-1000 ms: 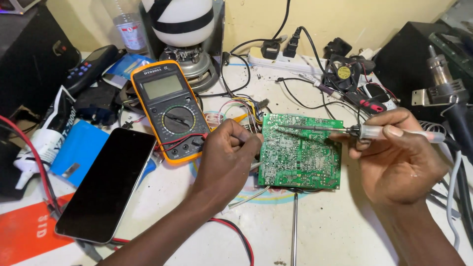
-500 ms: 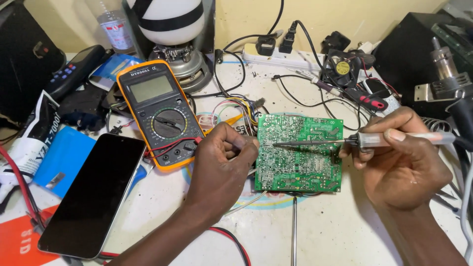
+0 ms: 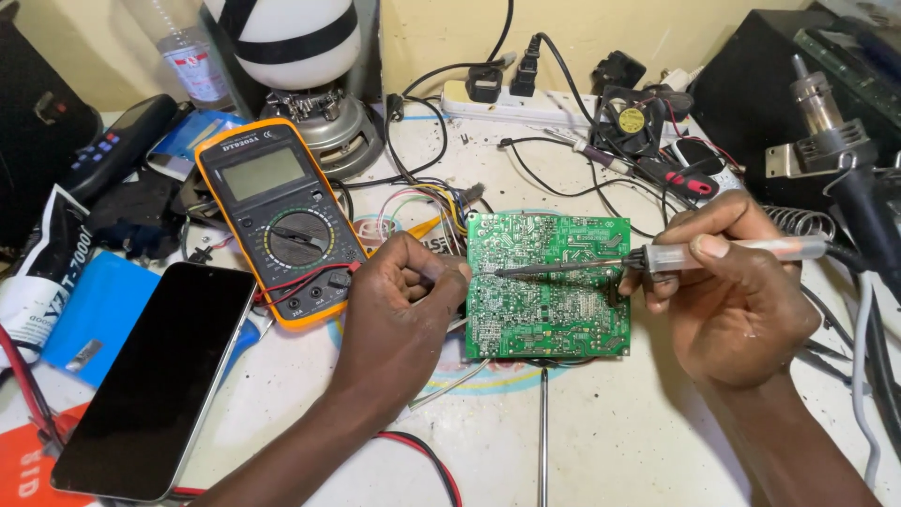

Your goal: The person holds a tangled bundle of wires and components, then flips it to reveal a green circuit board. They use a soldering iron to apply heat to various points on the board's surface, moving the tool across different areas while holding the board steady with their other hand.

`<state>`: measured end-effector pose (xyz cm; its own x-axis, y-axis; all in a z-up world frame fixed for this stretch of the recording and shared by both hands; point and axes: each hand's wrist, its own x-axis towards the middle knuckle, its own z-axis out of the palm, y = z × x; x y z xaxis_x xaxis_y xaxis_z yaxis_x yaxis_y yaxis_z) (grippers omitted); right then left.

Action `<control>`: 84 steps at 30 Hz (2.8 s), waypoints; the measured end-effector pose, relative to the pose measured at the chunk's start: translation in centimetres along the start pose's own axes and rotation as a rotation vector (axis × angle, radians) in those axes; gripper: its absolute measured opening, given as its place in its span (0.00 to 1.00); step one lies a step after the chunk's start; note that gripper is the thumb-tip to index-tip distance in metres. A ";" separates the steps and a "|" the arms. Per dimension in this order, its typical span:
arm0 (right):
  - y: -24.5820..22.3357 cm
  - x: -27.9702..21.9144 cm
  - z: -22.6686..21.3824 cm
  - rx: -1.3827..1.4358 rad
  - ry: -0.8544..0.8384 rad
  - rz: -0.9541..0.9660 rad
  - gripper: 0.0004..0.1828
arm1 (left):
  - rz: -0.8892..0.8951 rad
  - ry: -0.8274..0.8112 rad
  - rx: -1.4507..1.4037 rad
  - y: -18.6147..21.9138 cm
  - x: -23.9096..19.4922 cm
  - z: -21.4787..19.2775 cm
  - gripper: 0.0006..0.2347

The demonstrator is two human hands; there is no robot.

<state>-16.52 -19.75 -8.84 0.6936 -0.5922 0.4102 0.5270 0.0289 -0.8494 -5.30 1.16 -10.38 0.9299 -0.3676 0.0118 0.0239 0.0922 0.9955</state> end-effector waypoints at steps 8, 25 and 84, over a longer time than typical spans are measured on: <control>-0.3 0.0 0.2 -0.002 -0.041 -0.007 0.13 | -0.017 0.004 -0.015 0.2 0.0 0.0 0.06; -0.4 -0.1 0.1 -0.037 -0.044 -0.014 0.14 | -0.021 -0.004 -0.047 0.1 -0.2 0.1 0.06; -0.2 0.0 0.0 -0.011 0.054 -0.040 0.14 | -0.042 0.027 -0.027 0.3 -0.5 0.3 0.09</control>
<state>-16.61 -19.78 -8.72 0.6444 -0.6351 0.4258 0.5481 -0.0046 -0.8364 -5.91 1.11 -10.03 0.9374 -0.3466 -0.0332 0.0730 0.1025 0.9921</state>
